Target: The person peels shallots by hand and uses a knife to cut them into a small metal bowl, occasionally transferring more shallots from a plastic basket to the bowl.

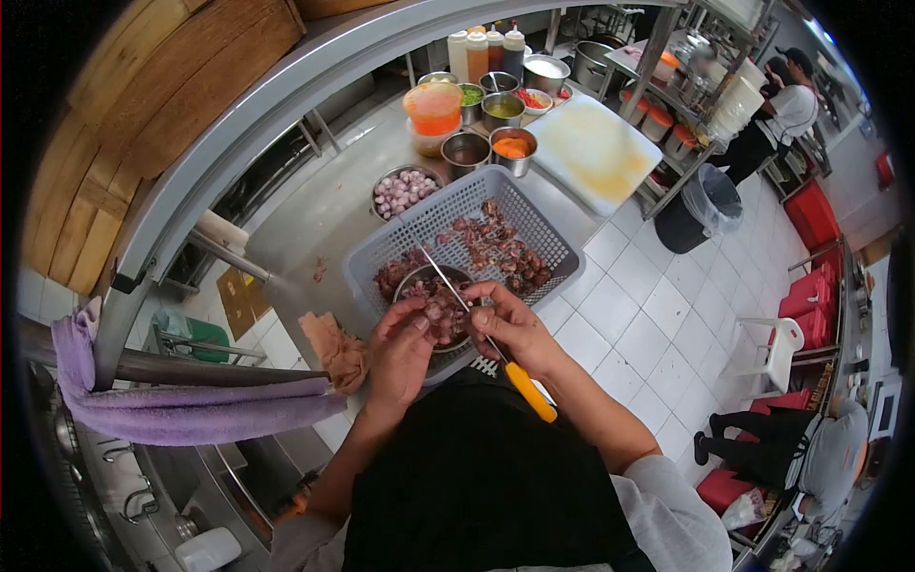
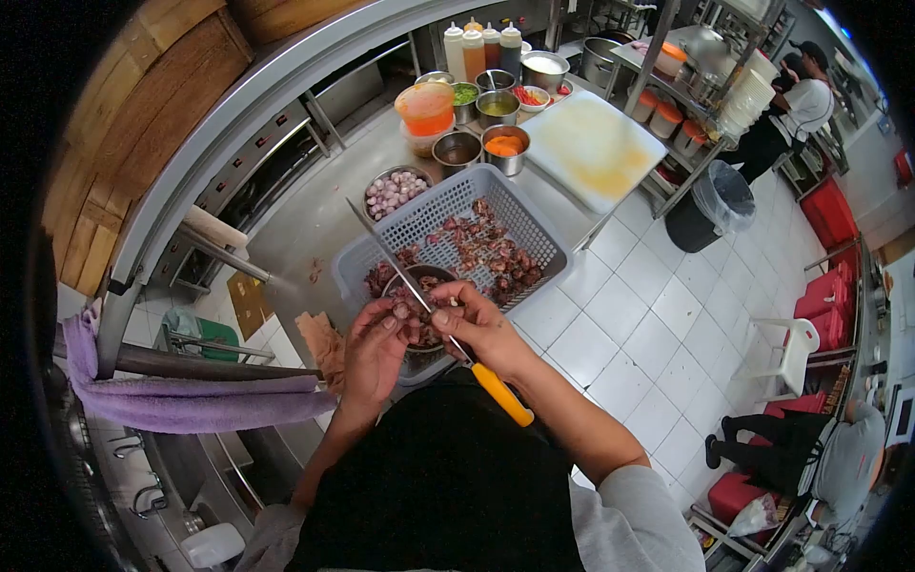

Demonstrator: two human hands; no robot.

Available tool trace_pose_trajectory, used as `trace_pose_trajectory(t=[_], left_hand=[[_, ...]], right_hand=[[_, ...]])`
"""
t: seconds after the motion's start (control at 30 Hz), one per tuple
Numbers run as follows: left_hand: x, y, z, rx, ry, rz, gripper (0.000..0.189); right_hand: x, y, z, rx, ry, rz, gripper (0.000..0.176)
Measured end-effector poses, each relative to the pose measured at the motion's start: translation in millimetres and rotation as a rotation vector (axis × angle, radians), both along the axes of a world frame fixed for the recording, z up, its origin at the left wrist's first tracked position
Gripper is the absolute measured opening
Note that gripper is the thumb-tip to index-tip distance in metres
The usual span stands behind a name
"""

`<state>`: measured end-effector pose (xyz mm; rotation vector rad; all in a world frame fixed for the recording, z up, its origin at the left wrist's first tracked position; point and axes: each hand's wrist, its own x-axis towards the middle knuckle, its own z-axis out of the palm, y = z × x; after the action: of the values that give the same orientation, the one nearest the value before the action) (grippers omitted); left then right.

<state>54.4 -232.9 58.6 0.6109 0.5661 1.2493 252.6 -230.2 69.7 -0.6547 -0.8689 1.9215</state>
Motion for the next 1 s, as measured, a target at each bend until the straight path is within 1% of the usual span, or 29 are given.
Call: trace_pose_trajectory(t=[0.07, 0.2, 0.27, 0.4, 0.47, 0.5, 0.57, 0.6, 0.63, 0.7, 0.9, 1.0], left_hand=[[-0.8, 2.8, -7.1, -0.024, -0.01, 0.014, 0.024], [-3.6, 7.5, -21.7, -0.047, 0.01, 0.039, 0.022], [-6.1, 10.2, -26.1, -0.059, 0.011, 0.041, 0.023], [-11.1, 11.8, -33.5, -0.084, -0.005, 0.017, 0.024], [-7.3, 11.1, -26.9, -0.096, 0.013, 0.02, 0.024], [-4.9, 10.1, -25.0, -0.106, 0.028, 0.025, 0.024], [-0.9, 9.3, -27.1, -0.077, 0.039, 0.037, 0.025], [0.7, 9.2, -27.6, -0.042, 0.05, 0.057, 0.025], [0.8, 8.6, -27.6, -0.042, 0.051, 0.053, 0.025], [0.1, 8.5, -25.7, -0.032, 0.122, 0.077, 0.026], [3.1, 4.2, -21.9, -0.012, 0.078, 0.095, 0.025], [5.0, 2.2, -17.9, -0.026, 0.128, 0.118, 0.024]], right_hand=[[2.1, 2.7, -13.1, -0.034, -0.052, -0.008, 0.041], [-1.3, 0.3, -39.6, -0.081, -0.126, -0.086, 0.039], [2.8, 2.3, -58.9, -0.094, -0.07, 0.011, 0.032], [3.7, -3.1, -40.7, -0.087, -0.127, 0.002, 0.037], [4.1, -7.2, -22.4, -0.009, -0.233, 0.002, 0.043], [3.2, -8.8, -23.3, -0.015, -0.231, -0.004, 0.043], [-0.8, -10.9, -25.2, 0.18, -0.266, -0.035, 0.05], [-3.5, -11.6, -24.4, 0.231, -0.309, -0.065, 0.052], [-4.7, -12.0, -21.7, 0.23, -0.308, -0.07, 0.052], [-6.2, -12.5, -11.7, 0.352, -0.434, -0.093, 0.055], [-5.6, -14.7, -1.1, 0.261, -0.391, -0.027, 0.056], [-9.7, -14.4, -4.9, 0.312, -0.371, -0.071, 0.056]])
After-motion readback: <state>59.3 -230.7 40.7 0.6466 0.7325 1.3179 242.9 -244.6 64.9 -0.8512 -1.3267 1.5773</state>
